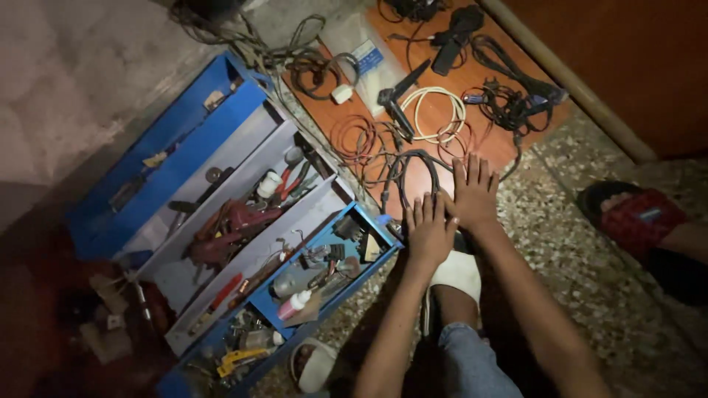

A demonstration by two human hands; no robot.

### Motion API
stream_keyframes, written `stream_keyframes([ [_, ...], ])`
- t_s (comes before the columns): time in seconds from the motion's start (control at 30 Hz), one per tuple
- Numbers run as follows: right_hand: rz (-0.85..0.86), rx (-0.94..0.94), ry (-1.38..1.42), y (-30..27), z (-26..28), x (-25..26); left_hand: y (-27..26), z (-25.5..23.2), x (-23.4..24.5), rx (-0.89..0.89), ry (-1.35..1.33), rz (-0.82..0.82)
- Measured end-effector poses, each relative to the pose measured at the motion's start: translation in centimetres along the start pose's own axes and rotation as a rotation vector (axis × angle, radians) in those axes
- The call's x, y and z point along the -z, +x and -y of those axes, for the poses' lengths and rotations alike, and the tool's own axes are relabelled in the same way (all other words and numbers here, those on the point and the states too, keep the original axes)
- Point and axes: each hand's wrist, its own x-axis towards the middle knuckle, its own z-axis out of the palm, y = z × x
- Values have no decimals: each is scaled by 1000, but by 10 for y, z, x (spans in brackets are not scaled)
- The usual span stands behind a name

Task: The person sits on the floor and rummages through a blue multi-drawer toolbox, moving pliers, screwdrivers, and small parts. They then handle several tangled cables on the floor, picking them up and setting them down, before returning to the toolbox to continue sorting tools.

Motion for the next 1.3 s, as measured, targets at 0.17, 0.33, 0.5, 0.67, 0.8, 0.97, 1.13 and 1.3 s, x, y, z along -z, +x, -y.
stream_keyframes([
  [0.17,-17,13,8,0,-1,2,6,7,-4,-18,-1,53],
  [0.33,-57,20,146,-3,-4,2,5,2,-2,-59,52,29],
  [0.5,36,-3,41,-8,1,-5,-13,11,0,-62,107,37],
  [0.67,69,-34,-22,1,1,8,0,7,3,-21,6,113],
  [0.8,49,-43,-15,-2,6,15,6,7,11,-53,9,164],
  [0.97,52,-48,-15,-5,11,21,2,5,20,-38,-12,210],
  [1.13,14,-50,-14,-1,13,26,4,-1,27,-46,-6,214],
  [1.3,32,-63,-7,2,13,27,4,-5,34,-23,-23,258],
])
